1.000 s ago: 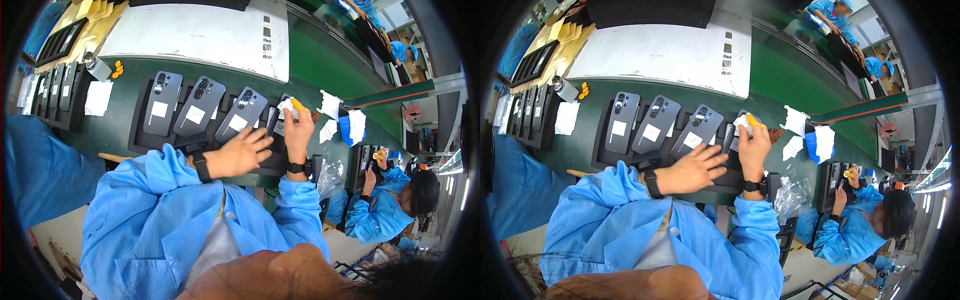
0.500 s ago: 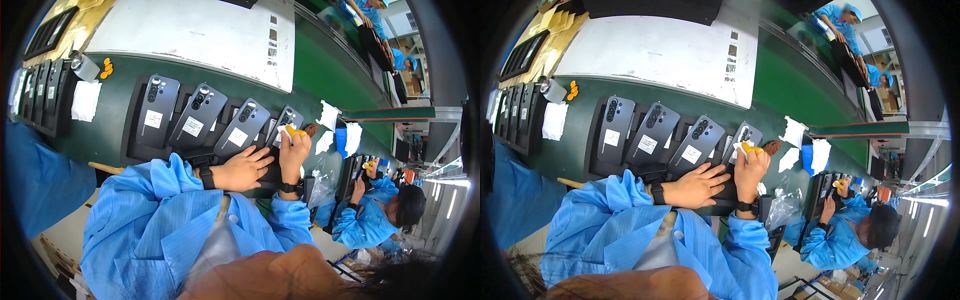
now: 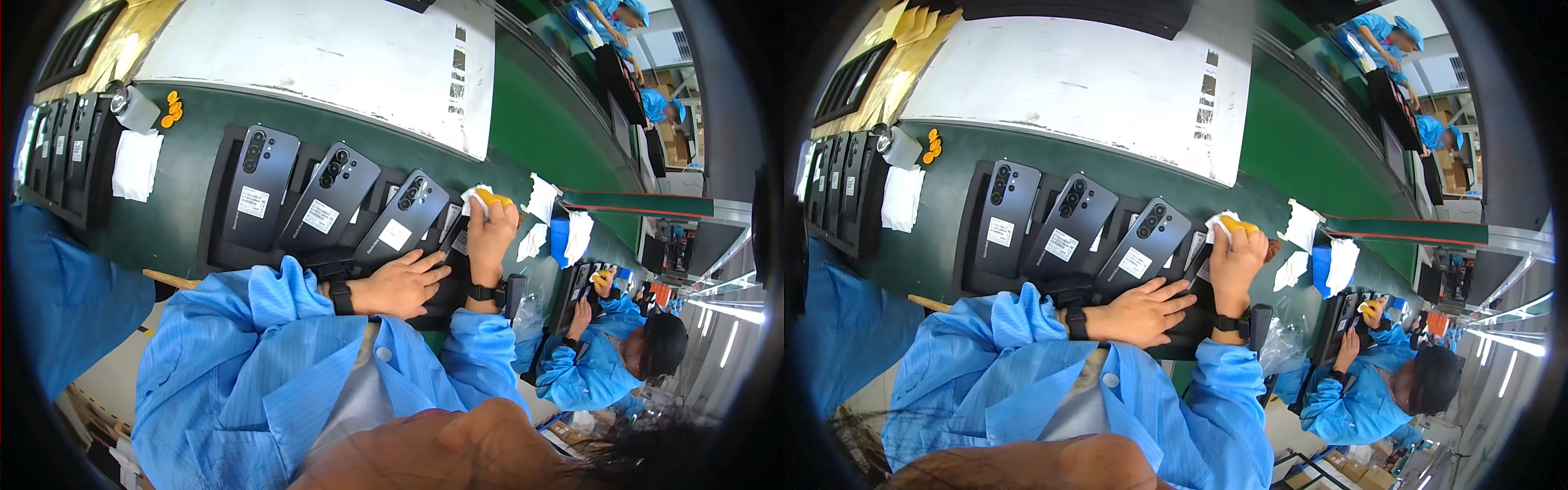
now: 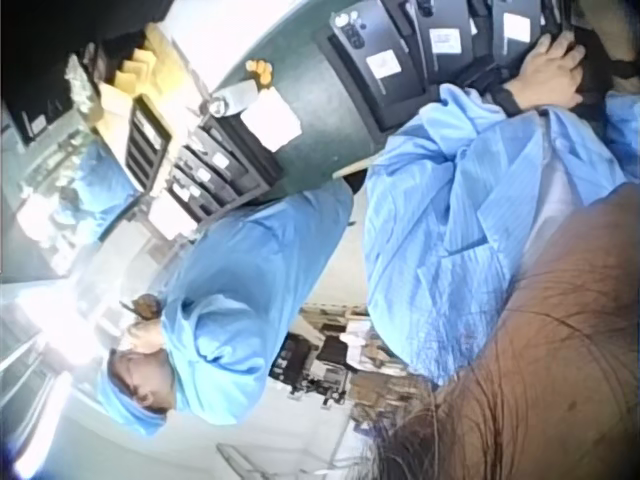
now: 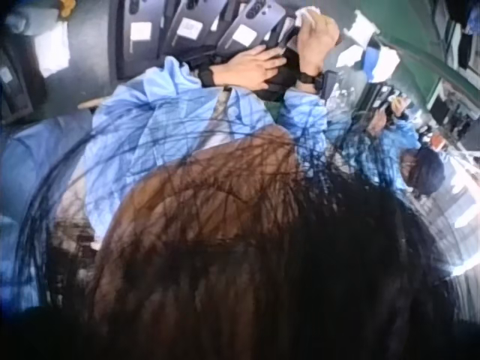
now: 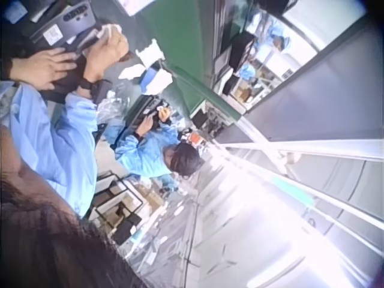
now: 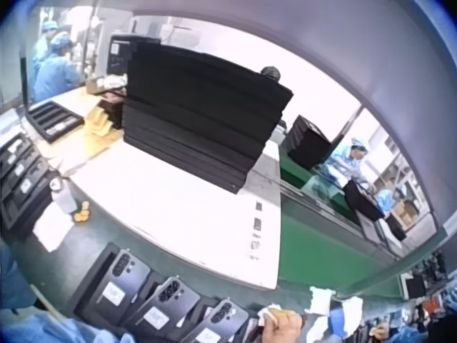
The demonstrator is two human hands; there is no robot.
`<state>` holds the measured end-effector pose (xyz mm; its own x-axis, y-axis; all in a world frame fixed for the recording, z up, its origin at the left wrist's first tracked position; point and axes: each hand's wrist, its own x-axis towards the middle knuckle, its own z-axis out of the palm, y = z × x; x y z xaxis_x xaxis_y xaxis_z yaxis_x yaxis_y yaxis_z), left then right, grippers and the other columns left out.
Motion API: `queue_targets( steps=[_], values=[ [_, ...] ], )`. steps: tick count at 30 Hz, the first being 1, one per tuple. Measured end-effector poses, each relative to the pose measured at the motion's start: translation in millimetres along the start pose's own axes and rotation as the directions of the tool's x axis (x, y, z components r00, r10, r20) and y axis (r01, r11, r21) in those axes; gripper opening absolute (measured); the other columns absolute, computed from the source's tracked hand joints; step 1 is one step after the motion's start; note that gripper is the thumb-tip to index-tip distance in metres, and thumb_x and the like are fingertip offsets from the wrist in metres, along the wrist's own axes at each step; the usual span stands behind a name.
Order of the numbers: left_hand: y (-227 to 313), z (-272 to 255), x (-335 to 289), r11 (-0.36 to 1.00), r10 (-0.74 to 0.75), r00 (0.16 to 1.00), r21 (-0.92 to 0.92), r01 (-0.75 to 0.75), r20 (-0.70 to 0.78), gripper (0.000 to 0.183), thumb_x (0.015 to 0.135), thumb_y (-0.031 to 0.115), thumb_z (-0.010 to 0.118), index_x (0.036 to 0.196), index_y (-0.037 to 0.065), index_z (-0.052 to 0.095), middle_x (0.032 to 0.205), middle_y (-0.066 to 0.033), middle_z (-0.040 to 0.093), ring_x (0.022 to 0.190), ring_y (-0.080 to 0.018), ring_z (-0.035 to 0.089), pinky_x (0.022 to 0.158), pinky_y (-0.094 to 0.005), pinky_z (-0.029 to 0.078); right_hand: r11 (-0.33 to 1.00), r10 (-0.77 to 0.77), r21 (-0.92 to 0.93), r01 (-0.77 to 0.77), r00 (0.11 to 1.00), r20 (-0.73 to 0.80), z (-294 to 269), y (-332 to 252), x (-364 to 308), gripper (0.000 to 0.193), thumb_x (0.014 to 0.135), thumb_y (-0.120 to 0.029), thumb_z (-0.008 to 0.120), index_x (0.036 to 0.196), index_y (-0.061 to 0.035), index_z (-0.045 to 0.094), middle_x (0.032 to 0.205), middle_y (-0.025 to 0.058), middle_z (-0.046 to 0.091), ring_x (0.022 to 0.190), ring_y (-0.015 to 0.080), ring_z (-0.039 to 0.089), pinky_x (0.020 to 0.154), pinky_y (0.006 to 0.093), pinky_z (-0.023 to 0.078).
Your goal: Cleaning and inspecting the backs of smartphones on an assembly line tray.
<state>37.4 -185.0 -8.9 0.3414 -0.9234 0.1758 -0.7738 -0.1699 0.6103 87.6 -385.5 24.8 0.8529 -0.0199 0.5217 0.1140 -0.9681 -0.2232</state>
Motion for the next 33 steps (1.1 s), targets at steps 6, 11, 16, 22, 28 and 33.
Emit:
queue_targets(
  steps=[6, 11, 16, 22, 28, 33],
  values=[
    [-1.8, 4.2, 1.6, 0.999, 0.013, 1.000, 0.038, -0.012, -0.017, 0.057, 0.082, 0.040, 0.072, 0.126, 0.005, 0.066, 0.152, -0.0116, 0.044, 0.148, -0.0328, 0.028, 0.116, -0.0522, 0.029, 0.958, 0.278, 0.062, -0.279, 0.960, 0.029, -15.3, -5.4, -43.2, 0.011, 0.084, -0.008, 0.072, 0.092, -0.0021, 0.070, 0.089, 0.0144, 0.062, 0.087, 0.0368, 0.058, 0.077, 0.0452, 0.046],
    [-0.9, 0.2, 1.2, 1.000, 0.003, 1.000, 0.023, -0.003, 0.001, 0.055, 0.084, 0.040, 0.071, 0.127, 0.005, 0.065, 0.152, -0.0119, 0.044, 0.147, -0.0329, 0.029, 0.116, -0.0520, 0.029, 0.996, -0.004, 0.090, -0.001, 0.999, 0.055, -4.7, -26.2, -26.8, 0.013, 0.082, -0.011, 0.075, 0.087, -0.0027, 0.067, 0.089, 0.0137, 0.060, 0.087, 0.0368, 0.056, 0.080, 0.0469, 0.044],
    [-1.0, -3.7, -0.4, 1.000, 0.001, 1.000, 0.001, -0.001, 0.012, 0.052, 0.086, 0.038, 0.070, 0.126, 0.005, 0.066, 0.154, -0.0117, 0.043, 0.148, -0.0322, 0.027, 0.117, -0.0515, 0.027, 0.987, -0.088, -0.138, 0.083, 0.996, -0.027, 8.8, -3.8, 5.3, 0.017, 0.082, -0.016, 0.077, 0.084, -0.0032, 0.066, 0.087, 0.0128, 0.059, 0.086, 0.0362, 0.056, 0.083, 0.0488, 0.042],
    [-0.1, 0.0, -0.4, 1.000, 0.007, 1.000, 0.003, -0.007, -0.008, 0.053, 0.083, 0.038, 0.072, 0.124, 0.005, 0.067, 0.153, -0.0115, 0.044, 0.148, -0.0326, 0.028, 0.116, -0.0519, 0.029, 0.992, 0.097, -0.073, -0.103, 0.992, -0.084, -3.5, 6.2, -21.1, 0.015, 0.084, -0.015, 0.075, 0.095, -0.0044, 0.072, 0.093, 0.0132, 0.062, 0.090, 0.0337, 0.057, 0.086, 0.0457, 0.042],
    [-0.5, 0.5, -0.2, 0.999, 0.020, 1.000, 0.039, -0.020, -0.020, 0.053, 0.082, 0.038, 0.073, 0.123, 0.005, 0.067, 0.152, -0.0112, 0.044, 0.147, -0.0328, 0.029, 0.116, -0.0514, 0.030, 0.987, 0.151, 0.060, -0.150, 0.989, -0.005, -14.9, -15.2, -58.4, 0.014, 0.080, -0.008, 0.077, 0.092, -0.0045, 0.071, 0.093, 0.0119, 0.061, 0.088, 0.0343, 0.056, 0.080, 0.0450, 0.044],
    [0.0, -6.9, -0.6, 1.000, -0.005, 1.000, 0.012, 0.005, 0.017, 0.052, 0.084, 0.038, 0.072, 0.125, 0.005, 0.067, 0.154, -0.0107, 0.043, 0.148, -0.0320, 0.028, 0.116, -0.0504, 0.029, 0.998, 0.026, 0.064, -0.026, 1.000, -0.012, -2.1, -13.2, -26.7, 0.014, 0.081, -0.014, 0.077, 0.090, -0.0037, 0.071, 0.088, 0.0128, 0.058, 0.084, 0.0352, 0.054, 0.078, 0.0456, 0.042]
  ],
)
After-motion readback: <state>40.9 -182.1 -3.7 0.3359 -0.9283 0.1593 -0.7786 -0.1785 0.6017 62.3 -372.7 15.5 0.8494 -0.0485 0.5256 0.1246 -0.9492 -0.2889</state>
